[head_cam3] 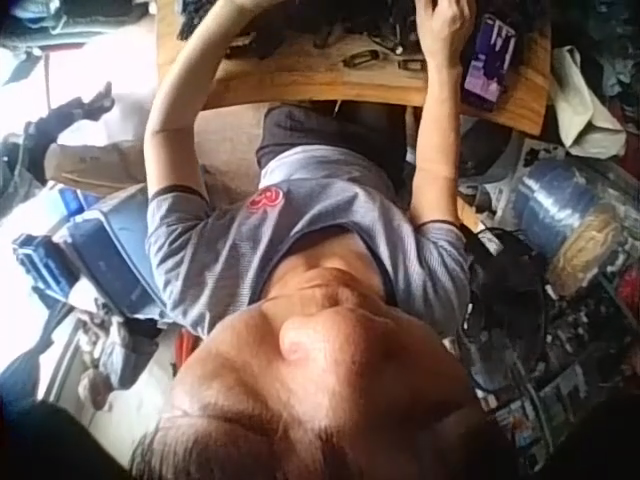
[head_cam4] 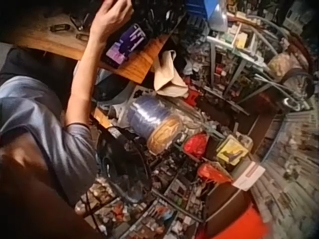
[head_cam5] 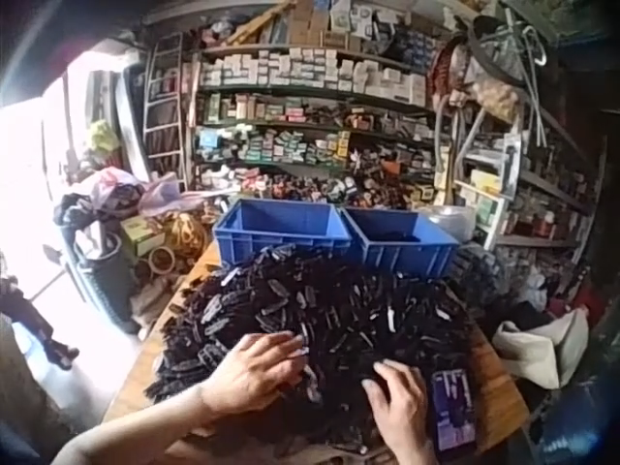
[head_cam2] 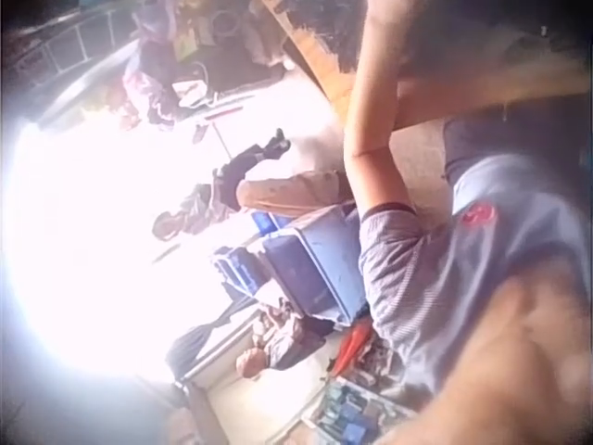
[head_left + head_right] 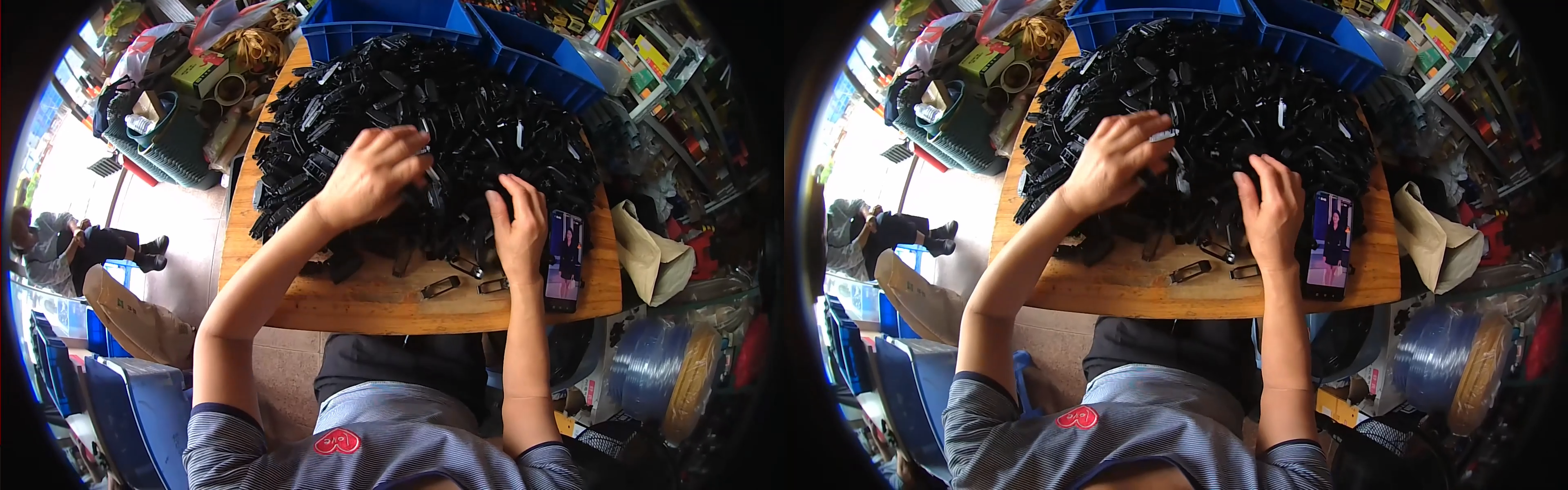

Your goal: Inspecting and sorting small black plastic components at a workbench.

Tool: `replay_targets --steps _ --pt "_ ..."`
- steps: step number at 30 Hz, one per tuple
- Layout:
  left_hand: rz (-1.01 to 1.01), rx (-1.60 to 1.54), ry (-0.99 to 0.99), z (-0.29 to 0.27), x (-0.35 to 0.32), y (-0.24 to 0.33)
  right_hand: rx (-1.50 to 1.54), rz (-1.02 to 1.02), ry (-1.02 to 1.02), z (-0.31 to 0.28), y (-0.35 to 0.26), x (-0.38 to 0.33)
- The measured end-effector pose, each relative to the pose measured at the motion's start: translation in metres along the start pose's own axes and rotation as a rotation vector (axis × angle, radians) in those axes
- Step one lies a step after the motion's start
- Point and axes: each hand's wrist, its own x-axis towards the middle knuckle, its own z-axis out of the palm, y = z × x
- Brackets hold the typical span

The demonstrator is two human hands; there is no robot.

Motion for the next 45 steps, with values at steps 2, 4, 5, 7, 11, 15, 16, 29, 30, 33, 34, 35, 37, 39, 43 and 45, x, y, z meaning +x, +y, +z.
replay_targets --steps 2,4,5,7,11,15,16,29,30,33,34,35,37,39,43,45 --pt "-0.147 -0.062 0.058 -0.003 0.002 -0.017 0.035 0.03 0.023 -0.005 0.002 -0.001" --pt "-0.264 -0.235 0.162 -0.012 0.001 -0.022 0.053 0.037 0.036 -0.012 0.001 -0.003" --pt "-0.324 -0.247 0.171 -0.021 -0.004 -0.022 0.055 0.023 0.042 -0.017 -0.004 -0.006" --pt "-0.395 -0.276 0.178 -0.036 -0.012 -0.018 0.072 0.001 0.051 -0.035 -0.02 -0.012" --pt "-0.43 -0.301 0.061 -0.059 -0.027 0.006 0.301 -0.044 -0.399 -0.058 -0.054 -0.038" --pt "-0.25 -0.345 -0.244 -0.056 -0.038 0.035 0.252 -0.102 -0.655 -0.049 -0.079 -0.057" --pt "-0.187 -0.295 -0.296 -0.052 -0.039 0.044 0.242 -0.09 -0.651 -0.045 -0.075 -0.062" --pt "-0.44 -0.601 -0.278 -0.042 -0.012 0.052 0.568 0.319 -0.157 -0.032 -0.04 -0.046" --pt "-0.494 -0.76 -0.247 -0.04 -0.005 0.052 0.592 0.389 -0.129 -0.03 -0.04 -0.041" --pt "-0.508 -0.943 -0.252 -0.032 0.002 0.06 0.978 0.475 0.003 -0.025 -0.056 -0.025" --pt "-0.615 -1.122 -0.301 -0.029 0.002 0.065 1.076 0.502 0.004 -0.02 -0.064 -0.022" --pt "-0.768 -1.345 -0.262 -0.027 0.001 0.072 0.978 0.457 -0.074 -0.019 -0.074 -0.021" --pt "-0.921 -1.564 -0.152 -0.016 -0.009 0.074 0.665 0.153 0.014 -0.004 -0.078 -0.021" --pt "-0.966 -1.753 -0.07 -0.008 -0.019 0.073 0.632 0.161 0.037 -0.003 -0.081 -0.024" --pt "-1.018 -2.031 0.006 -0.012 -0.026 0.063 0.207 0.19 0.229 -0.029 -0.059 -0.03" --pt "-1.002 -2.098 0.071 -0.018 -0.014 0.065 -0.039 0.24 0.306 -0.041 -0.027 -0.042"
